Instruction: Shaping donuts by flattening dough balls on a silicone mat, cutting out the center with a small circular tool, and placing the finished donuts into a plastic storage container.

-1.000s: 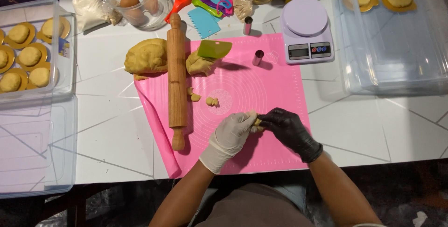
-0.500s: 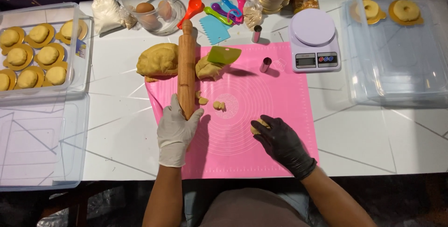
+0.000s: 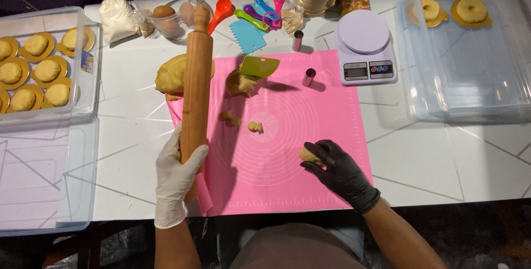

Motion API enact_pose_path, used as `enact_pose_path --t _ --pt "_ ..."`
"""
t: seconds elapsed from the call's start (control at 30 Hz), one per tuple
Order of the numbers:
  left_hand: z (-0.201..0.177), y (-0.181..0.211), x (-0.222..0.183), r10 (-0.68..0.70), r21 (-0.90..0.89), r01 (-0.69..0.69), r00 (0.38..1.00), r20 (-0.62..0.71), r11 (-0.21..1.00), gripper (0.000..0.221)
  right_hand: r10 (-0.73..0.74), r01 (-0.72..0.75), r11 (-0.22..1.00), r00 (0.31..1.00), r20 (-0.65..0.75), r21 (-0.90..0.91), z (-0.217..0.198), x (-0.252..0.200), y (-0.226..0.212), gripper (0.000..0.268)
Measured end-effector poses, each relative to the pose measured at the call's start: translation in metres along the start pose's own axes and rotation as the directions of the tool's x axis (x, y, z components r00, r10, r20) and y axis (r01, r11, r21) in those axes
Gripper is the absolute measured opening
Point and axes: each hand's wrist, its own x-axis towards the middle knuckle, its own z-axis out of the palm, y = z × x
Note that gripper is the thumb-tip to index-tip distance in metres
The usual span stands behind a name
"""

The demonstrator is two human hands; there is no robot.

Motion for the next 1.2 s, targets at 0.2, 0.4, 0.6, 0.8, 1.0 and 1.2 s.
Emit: enact_pose_path --t 0.2,0.4,0.6,0.8,1.0,1.2 --pt "-0.023 -0.015 -0.014 0.451 0.326 -0.491 0.871 0.195 0.808 0.091 -0.045 0.024 0.976 0.995 0.093 0.215 -0.025 0.0 0.004 0.05" --pt "0.021 0.008 -0.018 0.673 0.221 -0.886 0.454 0.583 0.407 0.084 -0.178 0.121 0.977 0.917 -0.356 -0.178 -0.109 0.0 -0.009 0.044" --pt "0.073 -0.006 -0.007 0.563 0.14 -0.975 0.213 0.799 0.171 0.087 -0.195 0.185 0.822 0.98 0.039 -0.539 -0.118 -0.018 0.026 0.075" --pt "0.09 -0.016 0.001 0.556 0.15 -0.968 0.239 0.796 0.201 0.086 -0.038 0.08 0.839 0.995 0.088 -0.538 -0.101 -0.034 0.049 0.078" --pt "0.097 -0.02 -0.006 0.572 0.345 -0.933 0.339 0.747 0.103 0.089 0.044 0.025 0.864 0.991 0.124 -0.502 -0.082 -0.031 0.059 0.078" --pt "0.115 -0.03 0.04 0.588 0.391 -0.9 0.424 0.689 0.191 0.088 0.173 -0.063 0.84 0.973 0.155 -0.539 -0.071 -0.002 0.081 0.052"
